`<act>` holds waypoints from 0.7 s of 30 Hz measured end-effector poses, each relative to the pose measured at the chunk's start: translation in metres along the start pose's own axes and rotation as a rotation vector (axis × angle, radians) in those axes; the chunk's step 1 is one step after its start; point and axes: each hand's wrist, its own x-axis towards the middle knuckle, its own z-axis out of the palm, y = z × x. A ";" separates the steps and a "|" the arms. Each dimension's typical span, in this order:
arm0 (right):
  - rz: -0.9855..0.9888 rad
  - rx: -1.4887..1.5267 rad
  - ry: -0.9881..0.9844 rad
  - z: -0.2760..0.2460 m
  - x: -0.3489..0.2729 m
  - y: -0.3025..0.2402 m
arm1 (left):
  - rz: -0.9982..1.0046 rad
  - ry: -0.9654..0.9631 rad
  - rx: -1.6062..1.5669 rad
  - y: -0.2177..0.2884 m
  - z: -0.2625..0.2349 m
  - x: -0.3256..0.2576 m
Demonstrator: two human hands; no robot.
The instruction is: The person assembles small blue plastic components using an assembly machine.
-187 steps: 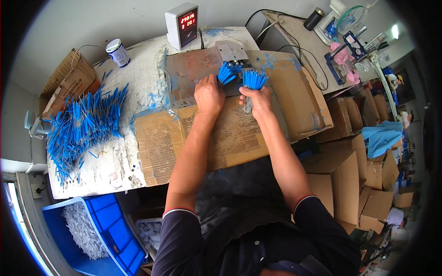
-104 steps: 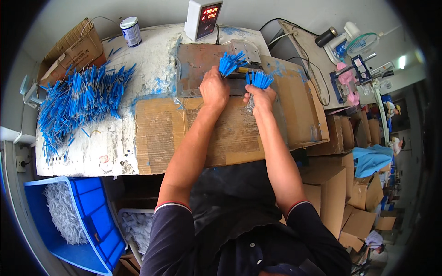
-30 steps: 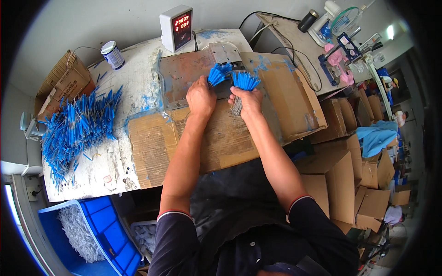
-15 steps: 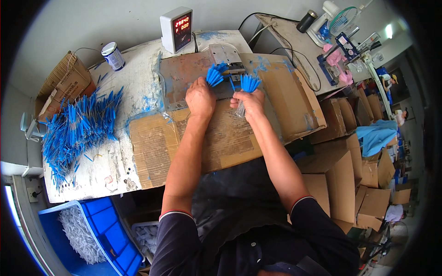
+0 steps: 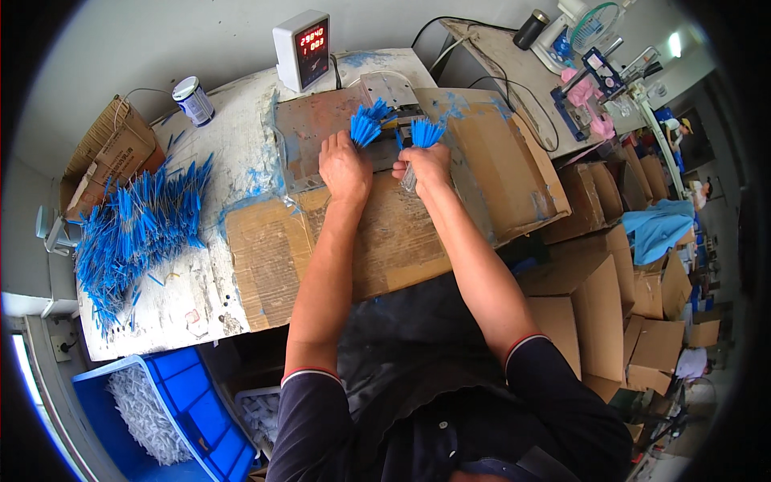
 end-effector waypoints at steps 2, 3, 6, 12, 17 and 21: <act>0.003 0.012 -0.006 -0.001 0.001 0.001 | 0.058 0.061 0.024 0.000 0.000 0.002; 0.033 0.035 -0.022 -0.003 0.000 0.001 | 0.059 0.059 0.024 0.001 0.000 0.002; 0.096 0.120 -0.043 -0.005 0.002 0.002 | 0.047 0.042 0.002 0.001 0.001 0.000; 0.097 0.217 -0.082 -0.014 -0.002 0.004 | -0.034 -0.179 -0.013 0.009 -0.005 -0.002; 0.054 0.155 -0.093 -0.018 -0.007 0.005 | -0.029 -0.181 -0.029 0.007 -0.007 -0.001; 0.046 0.183 -0.169 -0.025 -0.008 0.003 | -0.003 -0.166 -0.042 0.009 -0.006 -0.001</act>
